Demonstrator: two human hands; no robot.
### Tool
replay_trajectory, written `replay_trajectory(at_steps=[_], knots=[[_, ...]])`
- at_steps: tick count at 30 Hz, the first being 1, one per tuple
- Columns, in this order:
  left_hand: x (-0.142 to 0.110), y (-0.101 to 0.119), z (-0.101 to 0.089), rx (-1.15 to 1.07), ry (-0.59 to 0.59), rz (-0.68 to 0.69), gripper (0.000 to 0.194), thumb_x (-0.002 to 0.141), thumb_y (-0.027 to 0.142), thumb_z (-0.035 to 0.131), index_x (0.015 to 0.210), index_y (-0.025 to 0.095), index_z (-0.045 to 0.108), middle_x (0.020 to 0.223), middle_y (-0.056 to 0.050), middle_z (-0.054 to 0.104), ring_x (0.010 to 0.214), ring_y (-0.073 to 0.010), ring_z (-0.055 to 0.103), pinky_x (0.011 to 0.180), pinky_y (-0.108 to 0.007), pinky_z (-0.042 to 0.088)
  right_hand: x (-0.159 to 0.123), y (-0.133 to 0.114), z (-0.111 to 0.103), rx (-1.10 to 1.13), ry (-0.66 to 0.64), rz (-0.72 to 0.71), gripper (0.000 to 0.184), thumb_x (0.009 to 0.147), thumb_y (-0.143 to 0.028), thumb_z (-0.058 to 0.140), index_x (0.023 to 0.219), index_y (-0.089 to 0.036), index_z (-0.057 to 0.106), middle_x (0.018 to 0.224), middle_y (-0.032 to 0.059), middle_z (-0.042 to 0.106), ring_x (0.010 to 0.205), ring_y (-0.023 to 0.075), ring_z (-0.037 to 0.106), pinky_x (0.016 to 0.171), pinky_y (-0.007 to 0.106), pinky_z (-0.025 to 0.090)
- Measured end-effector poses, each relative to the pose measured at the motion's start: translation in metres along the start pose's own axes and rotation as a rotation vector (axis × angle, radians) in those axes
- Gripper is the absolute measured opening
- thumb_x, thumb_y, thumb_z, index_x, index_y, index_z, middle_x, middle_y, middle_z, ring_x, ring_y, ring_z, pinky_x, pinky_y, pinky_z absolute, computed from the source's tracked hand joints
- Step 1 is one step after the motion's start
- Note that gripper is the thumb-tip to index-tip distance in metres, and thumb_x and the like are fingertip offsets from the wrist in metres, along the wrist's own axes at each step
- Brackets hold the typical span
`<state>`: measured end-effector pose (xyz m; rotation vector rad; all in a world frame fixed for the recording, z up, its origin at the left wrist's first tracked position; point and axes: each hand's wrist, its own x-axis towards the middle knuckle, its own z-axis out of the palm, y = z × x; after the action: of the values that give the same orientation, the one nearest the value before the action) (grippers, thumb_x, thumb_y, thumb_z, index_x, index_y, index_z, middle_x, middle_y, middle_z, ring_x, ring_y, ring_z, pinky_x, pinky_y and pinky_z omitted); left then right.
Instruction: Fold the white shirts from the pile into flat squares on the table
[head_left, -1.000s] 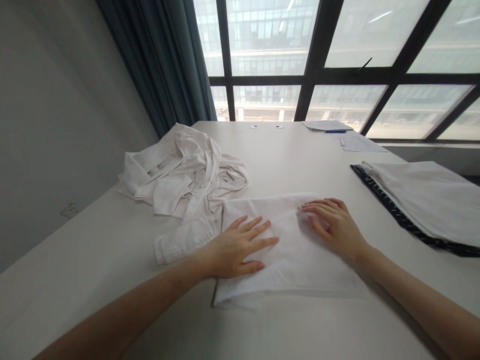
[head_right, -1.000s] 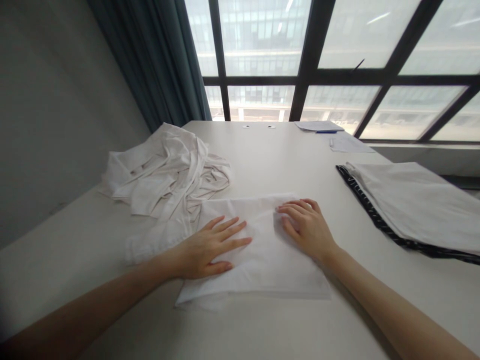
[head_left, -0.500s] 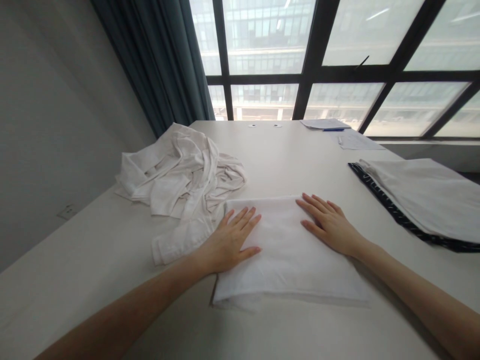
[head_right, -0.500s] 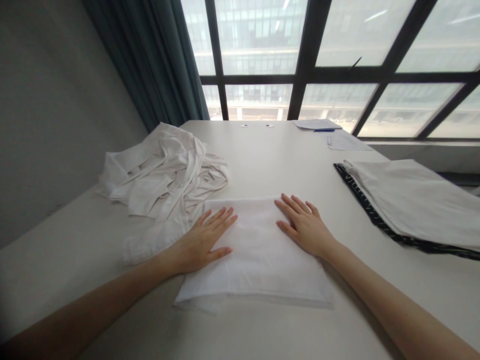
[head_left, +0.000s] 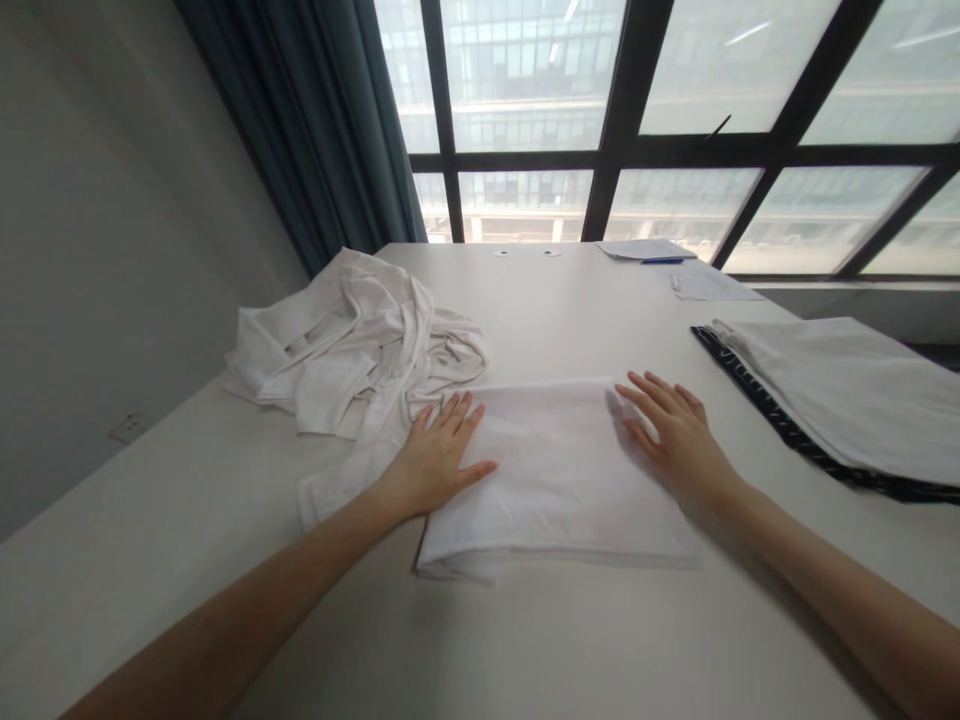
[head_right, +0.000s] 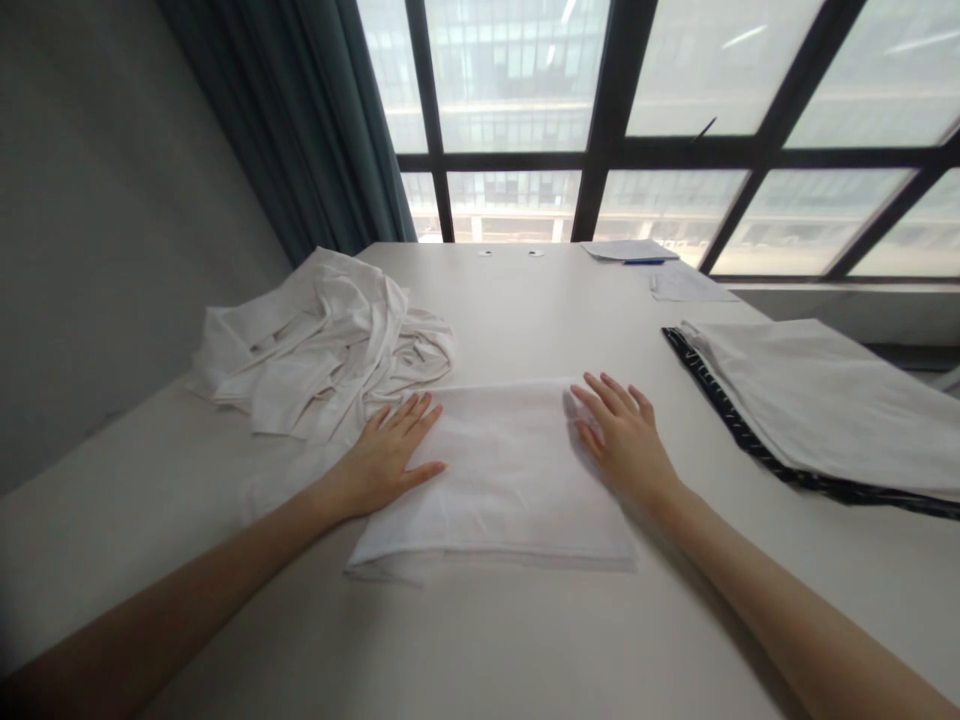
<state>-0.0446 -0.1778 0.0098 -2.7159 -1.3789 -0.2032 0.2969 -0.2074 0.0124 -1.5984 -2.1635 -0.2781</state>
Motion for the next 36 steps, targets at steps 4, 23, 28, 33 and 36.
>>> replay_trajectory(at_steps=[4,23,28,33,36], knots=[[0.0,-0.002,0.003,0.014,0.067,-0.013,0.068,0.094,0.058,0.04,0.145,0.013,0.039,0.153,-0.019,0.033,0.144,-0.031,0.027,0.114,-0.054,0.022,-0.005,-0.034,-0.011,0.176,-0.227,-0.236,0.048,0.099,-0.039,0.039,0.145,-0.026,0.042,0.152,0.0061,0.04,0.143,0.0243,0.03,0.114,0.047,0.028],[-0.027,0.057,-0.022,-0.142,-0.139,0.16,0.084,0.084,0.064,0.057,0.146,0.012,0.036,0.155,-0.022,0.027,0.145,-0.0363,0.019,0.114,-0.056,0.022,0.0,-0.018,0.002,0.02,-0.346,-0.126,0.053,0.098,-0.056,0.033,0.147,-0.035,0.038,0.155,0.0007,0.034,0.143,0.0263,0.028,0.113,0.056,0.023],[-0.022,0.051,-0.015,-0.127,-0.12,0.19,0.089,0.081,0.066,0.059,0.147,0.012,0.034,0.156,-0.023,0.023,0.146,-0.0357,0.017,0.114,-0.055,0.02,-0.003,-0.018,0.004,0.004,-0.308,-0.106,0.049,0.101,-0.05,0.03,0.145,-0.033,0.041,0.154,0.0022,0.038,0.142,0.0263,0.031,0.111,0.056,0.026],[-0.01,0.031,-0.01,-0.14,-0.147,0.251,0.088,0.083,0.067,0.055,0.149,0.013,0.03,0.157,-0.02,0.022,0.147,-0.0328,0.016,0.115,-0.054,0.016,-0.009,-0.026,0.004,-0.066,-0.153,-0.132,0.042,0.101,-0.038,0.035,0.136,-0.021,0.052,0.143,0.0107,0.051,0.135,0.031,0.042,0.109,0.058,0.028],[-0.007,0.022,-0.007,-0.151,-0.136,0.286,0.088,0.084,0.067,0.053,0.149,0.013,0.03,0.158,-0.02,0.021,0.147,-0.0324,0.016,0.115,-0.053,0.016,-0.009,-0.032,0.0,0.015,-0.117,-0.248,0.037,0.101,-0.028,0.037,0.131,-0.017,0.055,0.138,0.012,0.056,0.131,0.0272,0.047,0.108,0.05,0.035]])
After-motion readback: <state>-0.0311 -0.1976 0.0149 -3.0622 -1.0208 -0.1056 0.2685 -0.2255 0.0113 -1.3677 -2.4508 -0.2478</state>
